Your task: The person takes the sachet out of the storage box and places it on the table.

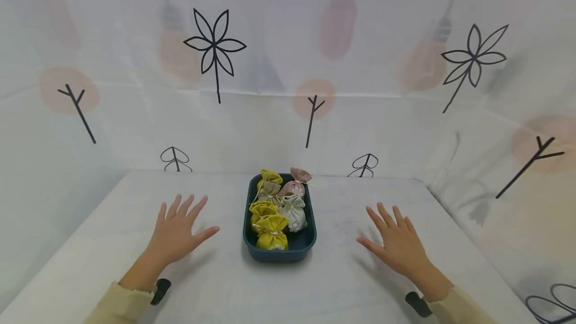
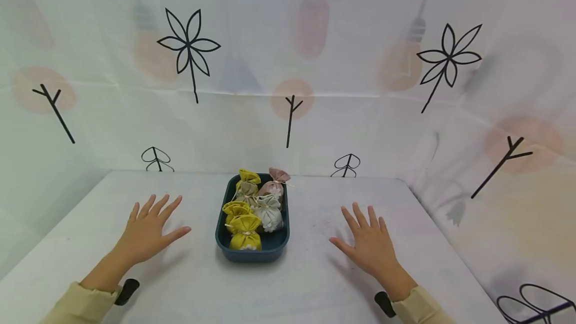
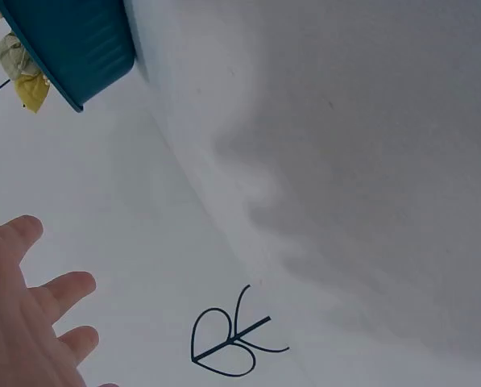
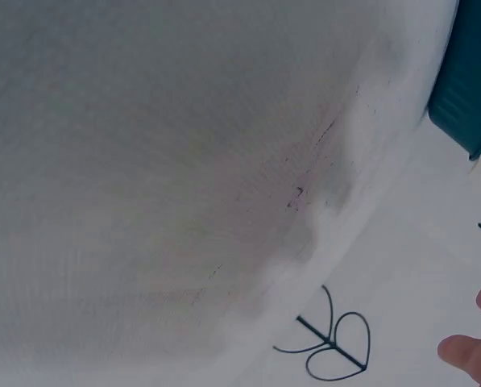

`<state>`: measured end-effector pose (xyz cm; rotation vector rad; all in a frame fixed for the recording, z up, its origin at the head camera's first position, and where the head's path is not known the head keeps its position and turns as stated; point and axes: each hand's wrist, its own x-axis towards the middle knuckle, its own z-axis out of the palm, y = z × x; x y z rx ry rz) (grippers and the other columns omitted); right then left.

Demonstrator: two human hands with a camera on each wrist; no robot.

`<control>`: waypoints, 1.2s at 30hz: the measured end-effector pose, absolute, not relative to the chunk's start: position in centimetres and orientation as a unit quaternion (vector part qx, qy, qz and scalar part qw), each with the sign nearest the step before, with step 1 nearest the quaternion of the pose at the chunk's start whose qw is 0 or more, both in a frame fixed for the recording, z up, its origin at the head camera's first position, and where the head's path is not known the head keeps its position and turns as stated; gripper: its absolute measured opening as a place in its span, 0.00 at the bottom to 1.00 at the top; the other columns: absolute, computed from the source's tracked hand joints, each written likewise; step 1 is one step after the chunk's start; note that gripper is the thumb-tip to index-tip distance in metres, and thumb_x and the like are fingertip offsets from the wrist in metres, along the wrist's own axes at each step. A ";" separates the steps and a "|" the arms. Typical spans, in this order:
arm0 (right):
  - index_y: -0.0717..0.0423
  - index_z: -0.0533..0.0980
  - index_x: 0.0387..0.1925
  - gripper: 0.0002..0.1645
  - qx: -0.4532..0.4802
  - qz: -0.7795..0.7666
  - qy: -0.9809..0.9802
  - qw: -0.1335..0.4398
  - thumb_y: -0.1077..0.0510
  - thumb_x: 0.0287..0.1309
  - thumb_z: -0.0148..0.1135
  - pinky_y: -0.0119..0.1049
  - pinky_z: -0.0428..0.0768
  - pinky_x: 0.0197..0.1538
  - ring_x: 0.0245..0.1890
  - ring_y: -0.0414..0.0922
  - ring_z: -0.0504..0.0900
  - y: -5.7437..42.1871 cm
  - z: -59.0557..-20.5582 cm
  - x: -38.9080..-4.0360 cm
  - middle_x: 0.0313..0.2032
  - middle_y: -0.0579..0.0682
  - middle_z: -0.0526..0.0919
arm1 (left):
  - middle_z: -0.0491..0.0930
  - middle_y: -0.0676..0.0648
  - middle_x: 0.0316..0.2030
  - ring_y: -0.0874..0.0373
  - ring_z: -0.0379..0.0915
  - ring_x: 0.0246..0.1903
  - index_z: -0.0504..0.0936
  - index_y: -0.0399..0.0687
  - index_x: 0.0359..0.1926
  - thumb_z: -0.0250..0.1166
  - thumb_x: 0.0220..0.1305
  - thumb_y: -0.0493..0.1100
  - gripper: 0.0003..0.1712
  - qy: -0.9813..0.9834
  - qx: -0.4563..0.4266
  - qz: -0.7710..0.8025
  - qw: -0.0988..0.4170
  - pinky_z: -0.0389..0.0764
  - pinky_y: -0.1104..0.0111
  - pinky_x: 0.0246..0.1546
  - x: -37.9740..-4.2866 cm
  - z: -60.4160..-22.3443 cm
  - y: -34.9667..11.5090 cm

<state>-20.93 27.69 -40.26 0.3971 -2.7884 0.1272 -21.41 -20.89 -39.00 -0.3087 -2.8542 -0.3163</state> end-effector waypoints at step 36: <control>0.59 0.61 0.66 0.45 0.155 0.164 -0.961 0.158 0.37 0.56 0.59 0.61 0.59 0.60 0.64 0.61 0.58 23.4 -39.0 -22.0 0.64 0.62 0.62 | 0.70 0.41 0.58 0.44 0.71 0.53 0.52 0.55 0.72 0.75 0.43 0.55 0.58 -0.909 -0.100 -0.404 0.005 0.74 0.52 0.49 -24.3 -39.5 -14.9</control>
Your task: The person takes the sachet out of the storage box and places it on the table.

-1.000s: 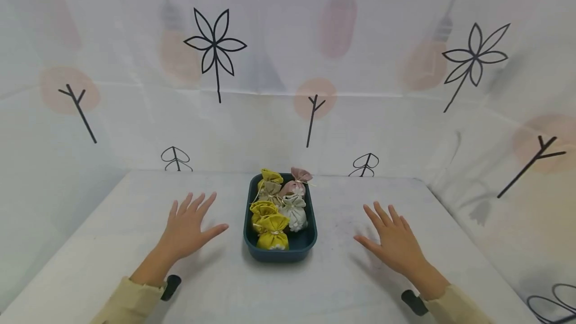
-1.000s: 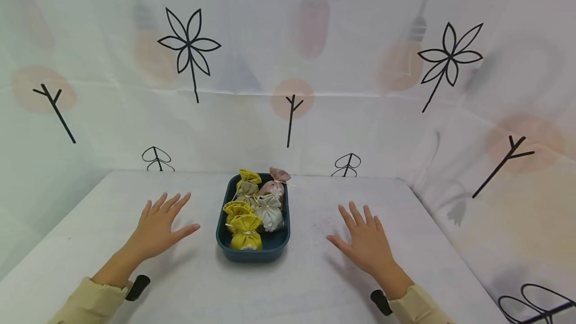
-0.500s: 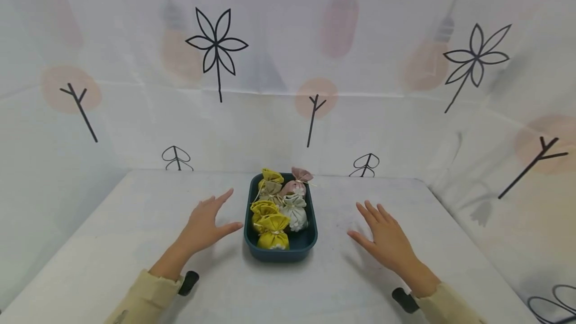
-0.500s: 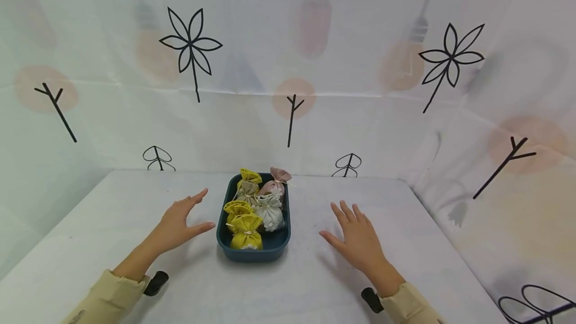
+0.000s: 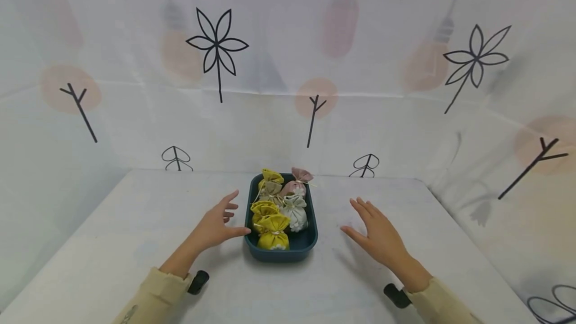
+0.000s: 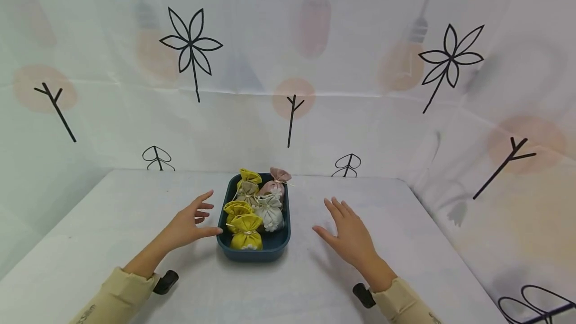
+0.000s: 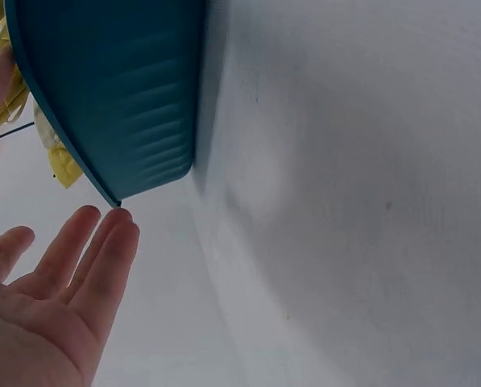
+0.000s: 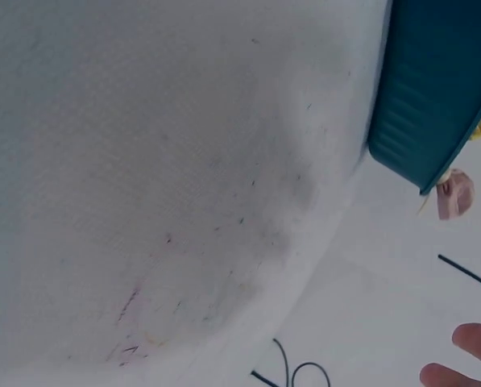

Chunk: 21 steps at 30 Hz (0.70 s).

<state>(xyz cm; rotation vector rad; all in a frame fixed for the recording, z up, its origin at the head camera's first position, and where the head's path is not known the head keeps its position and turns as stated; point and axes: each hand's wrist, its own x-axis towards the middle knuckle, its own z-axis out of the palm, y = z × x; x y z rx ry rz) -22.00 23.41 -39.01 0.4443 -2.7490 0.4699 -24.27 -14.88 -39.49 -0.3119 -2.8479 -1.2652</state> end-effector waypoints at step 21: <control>0.61 0.66 0.63 0.41 0.164 0.262 -0.938 0.159 0.51 0.49 0.70 0.55 0.69 0.55 0.58 0.59 0.69 21.3 -37.9 -23.0 0.59 0.62 0.70 | 0.73 0.44 0.54 0.53 0.76 0.45 0.62 0.47 0.67 0.75 0.46 0.42 0.47 -0.834 -0.044 -0.542 -0.093 0.76 0.54 0.46 -24.6 -39.2 -14.1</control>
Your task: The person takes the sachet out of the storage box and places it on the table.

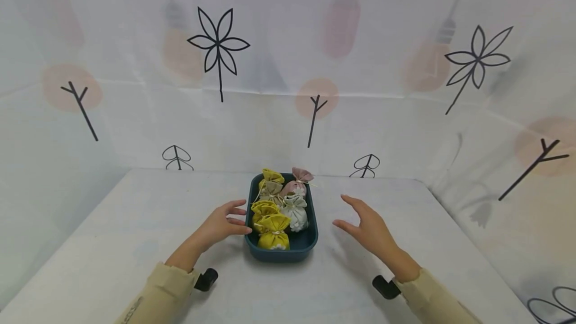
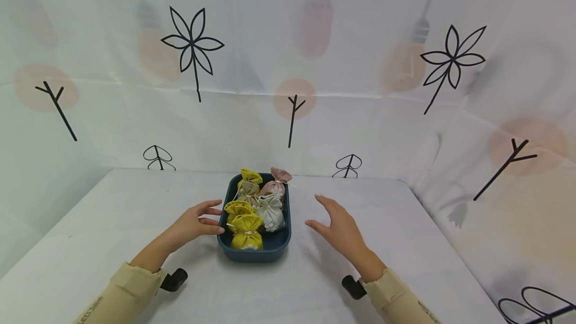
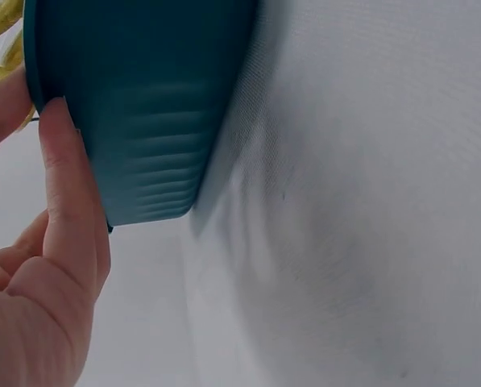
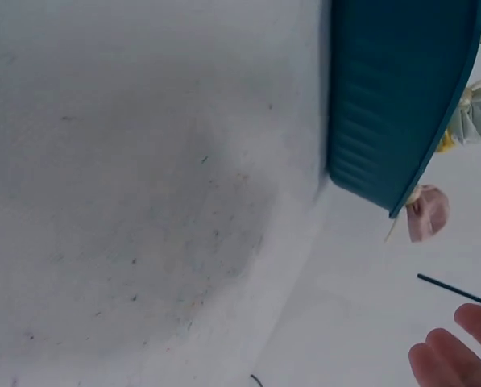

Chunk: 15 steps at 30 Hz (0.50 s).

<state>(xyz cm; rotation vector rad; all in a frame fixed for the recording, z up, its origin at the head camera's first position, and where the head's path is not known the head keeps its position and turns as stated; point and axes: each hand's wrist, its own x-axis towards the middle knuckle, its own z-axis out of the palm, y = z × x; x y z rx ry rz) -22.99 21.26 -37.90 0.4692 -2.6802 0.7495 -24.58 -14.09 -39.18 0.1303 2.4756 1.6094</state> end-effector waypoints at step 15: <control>0.60 0.70 0.59 0.38 0.166 0.395 -0.897 0.106 0.50 0.47 0.71 0.46 0.77 0.48 0.50 0.55 0.78 20.7 -36.6 -24.7 0.55 0.59 0.75 | 0.73 0.45 0.53 0.53 0.74 0.47 0.67 0.49 0.65 0.74 0.48 0.41 0.42 0.812 0.035 0.573 0.108 0.77 0.58 0.44 -24.7 -39.5 -14.1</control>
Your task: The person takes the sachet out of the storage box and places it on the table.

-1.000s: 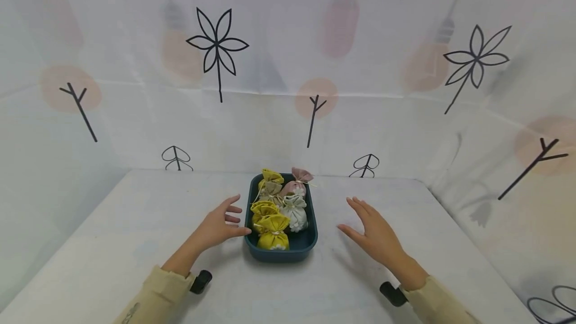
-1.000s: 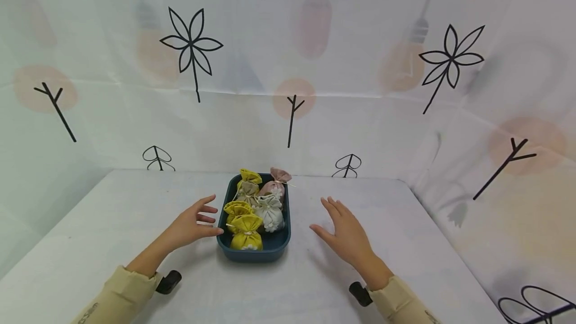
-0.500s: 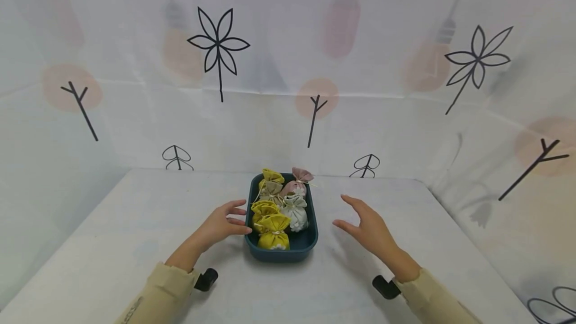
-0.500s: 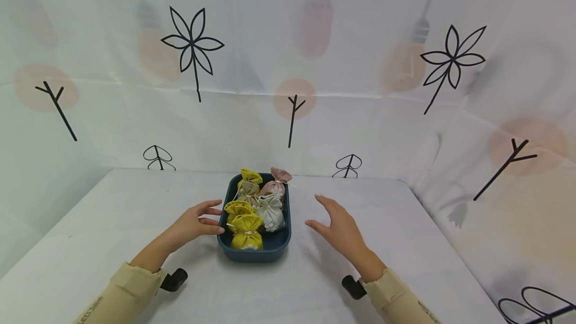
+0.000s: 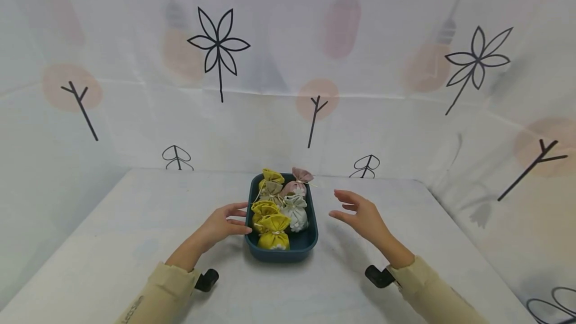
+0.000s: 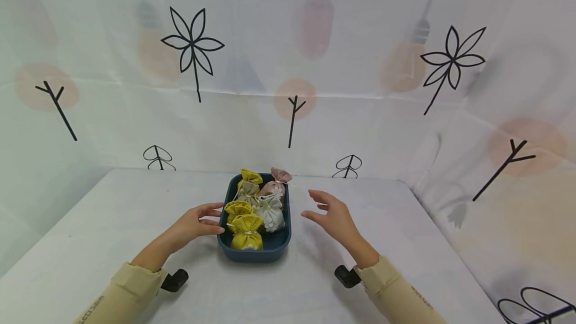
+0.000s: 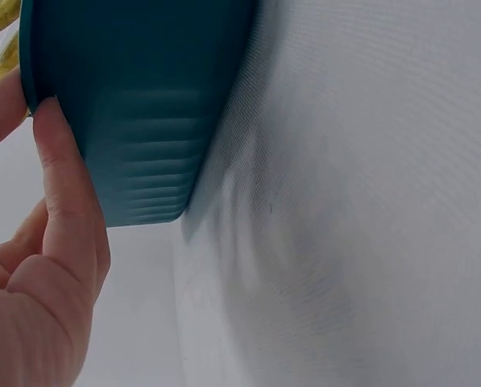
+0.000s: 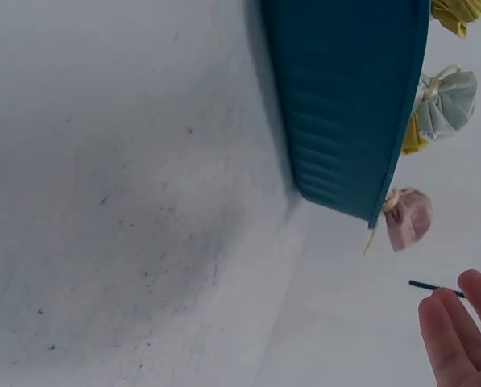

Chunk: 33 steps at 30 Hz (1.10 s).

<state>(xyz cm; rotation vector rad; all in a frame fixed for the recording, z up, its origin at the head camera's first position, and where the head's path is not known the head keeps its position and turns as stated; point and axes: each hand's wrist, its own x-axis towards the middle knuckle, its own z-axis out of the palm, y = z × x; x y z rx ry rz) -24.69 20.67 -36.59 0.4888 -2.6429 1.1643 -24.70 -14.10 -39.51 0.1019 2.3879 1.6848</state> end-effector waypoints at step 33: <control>0.61 0.73 0.55 0.29 0.136 0.512 -0.846 -0.060 0.53 0.54 0.67 0.48 0.73 0.54 0.52 0.51 0.76 18.2 -35.0 -28.0 0.53 0.56 0.77 | 0.73 0.44 0.53 0.53 0.74 0.46 0.67 0.48 0.65 0.74 0.48 0.40 0.41 0.806 0.033 0.581 0.111 0.78 0.58 0.44 -24.6 -39.6 -14.2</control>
